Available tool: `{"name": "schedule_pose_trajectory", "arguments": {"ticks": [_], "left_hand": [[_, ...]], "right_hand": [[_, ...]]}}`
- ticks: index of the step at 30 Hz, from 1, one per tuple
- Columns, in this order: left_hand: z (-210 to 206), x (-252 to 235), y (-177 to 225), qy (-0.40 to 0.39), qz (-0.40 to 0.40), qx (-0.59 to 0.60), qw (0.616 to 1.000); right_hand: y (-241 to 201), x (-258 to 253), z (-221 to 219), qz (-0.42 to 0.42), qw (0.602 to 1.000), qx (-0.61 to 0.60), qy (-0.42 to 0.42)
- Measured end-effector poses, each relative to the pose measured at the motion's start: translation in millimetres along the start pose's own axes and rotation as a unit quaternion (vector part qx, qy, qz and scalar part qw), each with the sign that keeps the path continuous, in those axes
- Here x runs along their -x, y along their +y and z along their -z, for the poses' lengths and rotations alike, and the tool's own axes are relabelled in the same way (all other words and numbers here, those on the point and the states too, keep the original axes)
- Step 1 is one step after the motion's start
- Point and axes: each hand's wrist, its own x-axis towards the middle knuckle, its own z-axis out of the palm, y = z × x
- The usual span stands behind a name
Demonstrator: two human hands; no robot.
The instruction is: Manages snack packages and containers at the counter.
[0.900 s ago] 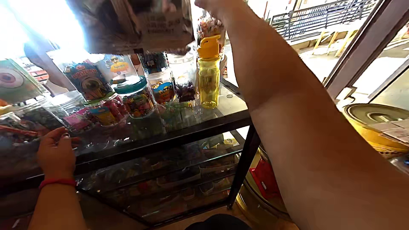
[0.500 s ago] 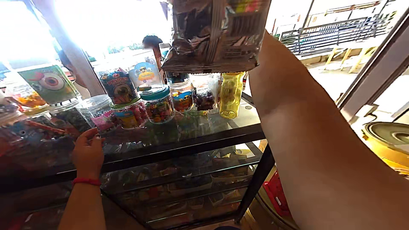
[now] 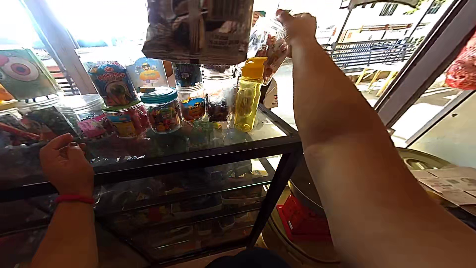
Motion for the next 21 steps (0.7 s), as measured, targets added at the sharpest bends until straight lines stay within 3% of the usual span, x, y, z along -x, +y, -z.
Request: {"name": "schedule_pose_trajectory", "arguments": {"ticks": [4, 9, 12, 16, 21], "left_hand": [[-43.7, 49.8, 77.7, 0.003, -0.105, 0.110, 0.988], [-110.5, 111.1, 169.6, -0.127, -0.264, 0.205, 0.934], [-140.2, 145.0, 215.1, -0.192, -0.277, 0.280, 0.899], [-170.8, 174.9, 258.8, -0.225, -0.252, 0.347, 0.875], [-159.1, 168.2, 259.4, -0.208, -0.203, 0.390, 0.874]], "right_hand": [[55.6, -0.8, 17.9, -0.068, 0.977, -0.186, 0.076], [120.5, 22.6, 48.9, -0.109, 0.872, -0.467, 0.093], [139.3, 69.0, 79.4, -0.066, 0.814, -0.571, 0.080], [136.6, 162.2, 78.2, -0.011, 0.786, -0.617, 0.033], [125.6, 251.4, 31.8, -0.095, 0.717, -0.687, -0.075]]}}
